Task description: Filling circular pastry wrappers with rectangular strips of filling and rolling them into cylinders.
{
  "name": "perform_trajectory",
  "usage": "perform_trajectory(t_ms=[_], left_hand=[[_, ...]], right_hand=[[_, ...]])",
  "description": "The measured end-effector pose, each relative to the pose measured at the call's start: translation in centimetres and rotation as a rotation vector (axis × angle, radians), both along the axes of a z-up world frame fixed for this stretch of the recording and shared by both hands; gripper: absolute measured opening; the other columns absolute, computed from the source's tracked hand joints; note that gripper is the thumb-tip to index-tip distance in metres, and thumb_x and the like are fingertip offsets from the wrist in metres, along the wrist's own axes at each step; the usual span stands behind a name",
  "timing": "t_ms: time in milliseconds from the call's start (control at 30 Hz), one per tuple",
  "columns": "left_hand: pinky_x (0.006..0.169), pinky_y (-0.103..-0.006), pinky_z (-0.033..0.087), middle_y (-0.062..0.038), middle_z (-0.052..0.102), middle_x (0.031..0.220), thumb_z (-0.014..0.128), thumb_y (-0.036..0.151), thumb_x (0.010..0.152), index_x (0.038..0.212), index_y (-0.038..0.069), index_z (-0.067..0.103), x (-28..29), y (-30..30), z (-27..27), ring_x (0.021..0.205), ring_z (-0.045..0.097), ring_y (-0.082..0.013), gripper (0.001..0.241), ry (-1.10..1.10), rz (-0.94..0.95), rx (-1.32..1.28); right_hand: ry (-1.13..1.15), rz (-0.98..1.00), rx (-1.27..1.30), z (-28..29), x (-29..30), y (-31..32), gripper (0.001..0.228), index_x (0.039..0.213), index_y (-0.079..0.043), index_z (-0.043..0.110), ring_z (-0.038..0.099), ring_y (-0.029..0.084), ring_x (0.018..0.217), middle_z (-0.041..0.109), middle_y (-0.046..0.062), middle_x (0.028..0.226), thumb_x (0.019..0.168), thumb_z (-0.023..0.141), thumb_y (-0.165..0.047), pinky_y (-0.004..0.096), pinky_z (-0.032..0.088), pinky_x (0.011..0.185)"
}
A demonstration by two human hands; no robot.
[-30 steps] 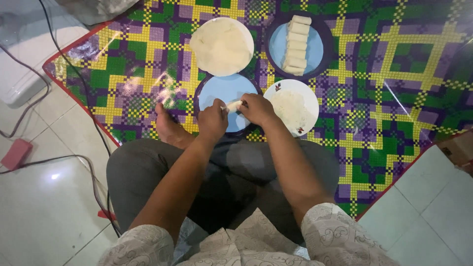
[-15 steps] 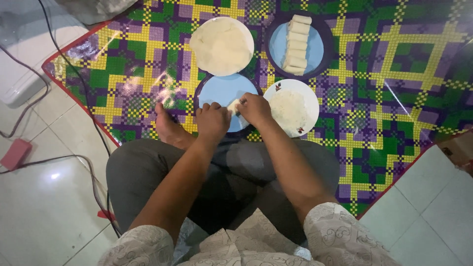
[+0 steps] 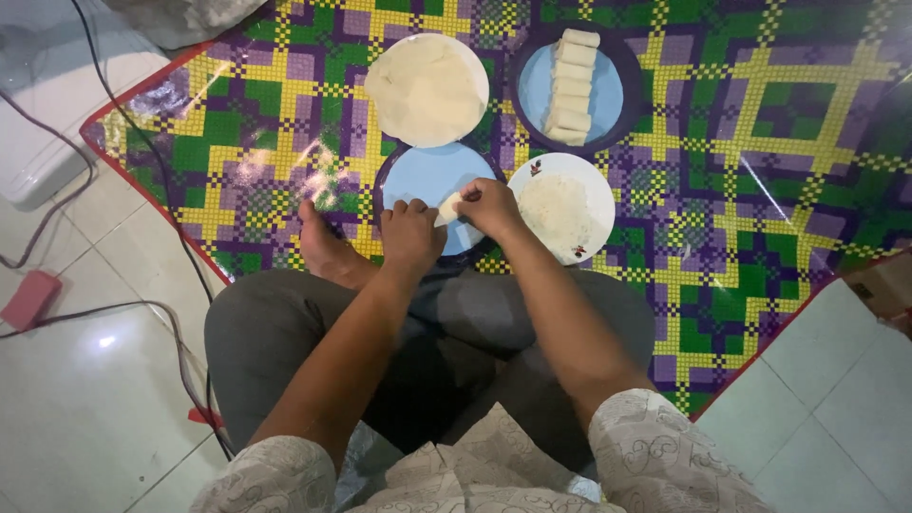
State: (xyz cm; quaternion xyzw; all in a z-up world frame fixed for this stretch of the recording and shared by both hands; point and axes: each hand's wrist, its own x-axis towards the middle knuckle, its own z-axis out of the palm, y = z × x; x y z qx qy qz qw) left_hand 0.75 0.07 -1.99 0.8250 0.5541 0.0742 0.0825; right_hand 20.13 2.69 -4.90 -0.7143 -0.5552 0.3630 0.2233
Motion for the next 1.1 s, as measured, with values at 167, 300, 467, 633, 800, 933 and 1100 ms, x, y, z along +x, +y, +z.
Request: perform_trajectory(t_ms=[167, 300, 467, 633, 800, 933, 1100], left_hand=[[0.092, -0.0475, 0.045, -0.008, 0.07, 0.114, 0.071, 0.037, 0.092, 0.113, 0.016, 0.079, 0.1, -0.2, 1.1, 0.109, 0.064, -0.032, 0.031, 0.013, 0.008, -0.039], [0.093, -0.0475, 0.044, -0.007, 0.07, 0.116, 0.07, 0.041, 0.091, 0.115, 0.018, 0.078, 0.2, 0.2, 0.1, 0.112, 0.063, -0.0316, 0.034, 0.011, 0.013, -0.06], [0.095, -0.0462, 0.045, -0.007, 0.07, 0.12, 0.067, 0.044, 0.091, 0.118, 0.019, 0.078, 0.2, -0.1, 1.1, 0.115, 0.063, -0.0312, 0.038, 0.017, 0.012, -0.096], [0.097, -0.0487, 0.047, -0.008, 0.071, 0.12, 0.068, 0.044, 0.09, 0.12, 0.018, 0.078, 0.3, -0.6, 2.4, 0.115, 0.066, -0.0339, 0.041, -0.102, 0.063, -0.104], [0.098, -0.0523, 0.053, -0.013, 0.074, 0.119, 0.072, 0.046, 0.093, 0.12, 0.019, 0.077, 0.0, 0.1, 1.9, 0.116, 0.067, -0.0403, 0.039, -0.585, 0.304, -0.246], [0.108, -0.0487, 0.05, -0.027, 0.063, 0.129, 0.079, 0.03, 0.097, 0.151, 0.01, 0.053, 1.6, 1.1, 5.9, 0.119, 0.068, -0.037, 0.063, -1.229, 0.573, -0.732], [0.108, -0.0534, 0.052, -0.024, 0.059, 0.127, 0.075, 0.02, 0.098, 0.14, 0.004, 0.056, 4.8, 5.1, 7.9, 0.114, 0.07, -0.0406, 0.049, -1.705, 0.724, -0.961]], right_hand=[[0.123, -0.046, -0.09, -1.8, 0.1, 0.6, 0.036, 0.105, -0.022, 0.077, 0.072, 0.024, 0.105, 0.077, 0.0, 0.097, 0.072, 0.083, -0.034, 0.038, 0.056, 0.089], [0.177, -0.055, -0.119, -1.3, -0.1, 0.5, 0.036, 0.106, -0.021, 0.077, 0.073, 0.026, 0.105, 0.078, 0.003, 0.097, 0.073, 0.082, -0.034, 0.039, 0.056, 0.089], [0.211, -0.078, -0.1, -0.8, -0.4, 0.4, 0.03, 0.099, -0.021, 0.078, 0.075, 0.023, 0.095, 0.078, 0.002, 0.09, 0.072, 0.081, -0.033, 0.035, 0.057, 0.082], [0.306, -0.123, -0.033, -1.1, -0.2, 1.1, 0.026, 0.094, -0.018, 0.079, 0.075, 0.02, 0.077, 0.076, 0.005, 0.082, 0.07, 0.08, -0.026, 0.032, 0.058, 0.07], [0.536, -0.156, 0.047, 2.6, 0.0, 1.4, 0.024, 0.096, -0.006, 0.079, 0.073, 0.022, 0.074, 0.074, 0.016, 0.084, 0.072, 0.076, -0.012, 0.031, 0.06, 0.064], [0.691, -0.121, 0.128, 6.0, 0.4, 1.1, 0.024, 0.095, -0.002, 0.078, 0.073, 0.025, 0.075, 0.071, 0.018, 0.085, 0.072, 0.077, -0.006, 0.033, 0.064, 0.062], [0.734, -0.068, 0.309, 10.1, 3.9, 2.2, 0.029, 0.104, -0.005, 0.078, 0.071, 0.02, 0.076, 0.069, 0.012, 0.086, 0.075, 0.082, -0.009, 0.03, 0.064, 0.062]])
